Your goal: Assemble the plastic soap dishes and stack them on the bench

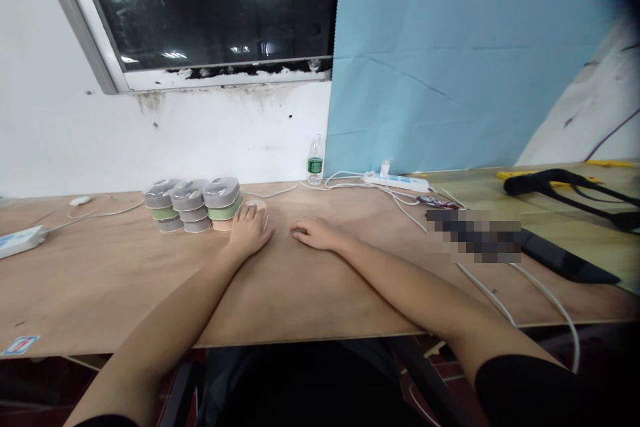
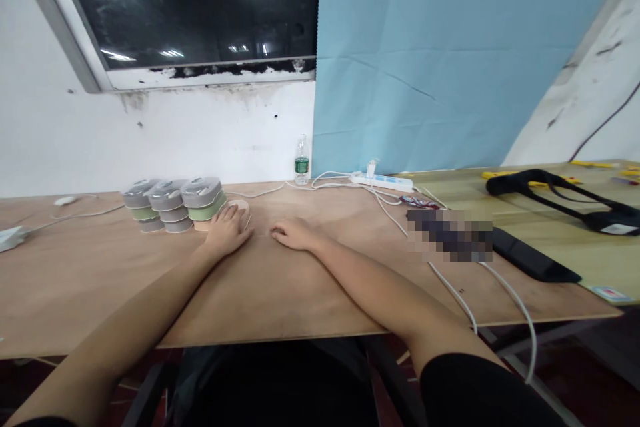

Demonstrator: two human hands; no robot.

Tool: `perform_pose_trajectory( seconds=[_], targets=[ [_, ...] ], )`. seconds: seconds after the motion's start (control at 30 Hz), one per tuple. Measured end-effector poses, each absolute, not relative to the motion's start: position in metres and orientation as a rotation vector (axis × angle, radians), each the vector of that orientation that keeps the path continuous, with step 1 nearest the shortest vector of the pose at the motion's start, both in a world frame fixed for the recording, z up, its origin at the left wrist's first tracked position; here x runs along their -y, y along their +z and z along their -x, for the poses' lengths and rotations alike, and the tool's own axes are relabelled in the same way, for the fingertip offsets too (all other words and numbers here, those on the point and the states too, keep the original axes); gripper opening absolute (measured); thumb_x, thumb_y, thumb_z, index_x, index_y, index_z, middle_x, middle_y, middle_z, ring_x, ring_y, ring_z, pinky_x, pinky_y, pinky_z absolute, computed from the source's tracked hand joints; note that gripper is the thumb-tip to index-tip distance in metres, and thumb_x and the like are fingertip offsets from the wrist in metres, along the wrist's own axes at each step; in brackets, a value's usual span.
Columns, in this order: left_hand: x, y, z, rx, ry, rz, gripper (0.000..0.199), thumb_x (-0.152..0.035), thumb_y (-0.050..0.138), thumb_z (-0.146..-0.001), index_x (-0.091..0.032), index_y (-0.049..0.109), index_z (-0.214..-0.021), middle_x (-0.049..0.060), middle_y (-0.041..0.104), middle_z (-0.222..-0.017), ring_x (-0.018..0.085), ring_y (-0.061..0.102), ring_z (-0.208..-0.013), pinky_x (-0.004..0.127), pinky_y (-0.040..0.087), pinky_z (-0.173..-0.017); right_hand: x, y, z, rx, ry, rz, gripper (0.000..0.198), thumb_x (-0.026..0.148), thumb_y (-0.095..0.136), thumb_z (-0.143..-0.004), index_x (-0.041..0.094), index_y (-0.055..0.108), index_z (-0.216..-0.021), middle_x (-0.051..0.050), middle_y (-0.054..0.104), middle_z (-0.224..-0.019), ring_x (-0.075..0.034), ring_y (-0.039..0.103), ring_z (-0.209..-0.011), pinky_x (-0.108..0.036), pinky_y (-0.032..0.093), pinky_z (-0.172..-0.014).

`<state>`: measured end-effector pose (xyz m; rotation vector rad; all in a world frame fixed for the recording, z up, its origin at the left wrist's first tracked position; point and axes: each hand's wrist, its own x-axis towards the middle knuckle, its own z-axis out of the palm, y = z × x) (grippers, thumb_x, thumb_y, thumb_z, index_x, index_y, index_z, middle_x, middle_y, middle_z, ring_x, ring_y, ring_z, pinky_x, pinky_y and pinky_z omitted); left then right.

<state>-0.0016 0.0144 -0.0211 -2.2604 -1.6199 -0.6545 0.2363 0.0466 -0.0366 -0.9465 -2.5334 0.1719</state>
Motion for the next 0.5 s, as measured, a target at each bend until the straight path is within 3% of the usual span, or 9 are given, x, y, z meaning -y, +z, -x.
perform_pose_trajectory(
  seconds=[0.07, 0.17, 0.3, 0.4, 0.5],
  targets=[
    [-0.016, -0.021, 0.007, 1.622, -0.646, 2.305, 0.061, -0.052, 0.058, -0.079, -0.017, 0.052, -0.129, 0.017, 0.047, -0.139, 0.037, 0.037, -0.132, 0.055, 0.028, -0.107, -0.045, -0.036, -0.236, 2.518, 0.182, 0.964, 0.028, 0.029, 0.053, -0.087, 0.022, 0.067, -0.110, -0.005, 0.070, -0.109, -0.019, 0.064, -0.098, -0.030, 0.044, -0.086],
    [-0.013, -0.014, 0.009, 1.318, -0.684, 2.617, 0.051, -0.052, 0.049, -0.085, -0.018, 0.059, -0.121, 0.012, 0.054, -0.134, 0.030, 0.044, -0.128, 0.045, 0.034, -0.106, -0.041, -0.034, -0.235, 2.471, 0.178, 1.020, 0.027, 0.031, 0.055, -0.087, 0.022, 0.066, -0.110, -0.005, 0.071, -0.098, -0.018, 0.064, -0.086, -0.028, 0.044, -0.078],
    [-0.006, -0.006, 0.002, 1.061, -0.740, 2.730, 0.052, -0.055, 0.053, -0.083, -0.020, 0.058, -0.122, 0.010, 0.051, -0.137, 0.028, 0.042, -0.130, 0.043, 0.032, -0.108, -0.038, -0.030, -0.234, 2.328, 0.175, 1.132, 0.036, 0.048, 0.065, -0.077, 0.020, 0.065, -0.099, -0.002, 0.067, -0.081, -0.017, 0.059, -0.073, -0.026, 0.041, -0.068],
    [-0.009, -0.010, 0.001, 1.283, -0.747, 2.586, 0.070, -0.061, 0.059, -0.076, -0.021, 0.047, -0.133, 0.013, 0.040, -0.145, 0.034, 0.035, -0.133, 0.053, 0.027, -0.108, -0.038, -0.027, -0.234, 2.214, 0.143, 1.120, 0.050, 0.054, 0.071, -0.069, 0.018, 0.061, -0.103, -0.005, 0.065, -0.092, -0.019, 0.059, -0.083, -0.029, 0.044, -0.075],
    [-0.017, -0.018, 0.010, 1.561, -0.779, 2.538, 0.078, -0.065, 0.057, -0.075, -0.020, 0.041, -0.137, 0.015, 0.043, -0.142, 0.035, 0.039, -0.131, 0.054, 0.033, -0.105, -0.040, -0.028, -0.235, 2.208, 0.129, 0.996, 0.064, 0.053, 0.069, -0.073, 0.018, 0.053, -0.124, -0.012, 0.058, -0.120, -0.024, 0.053, -0.111, -0.037, 0.041, -0.095]
  ],
)
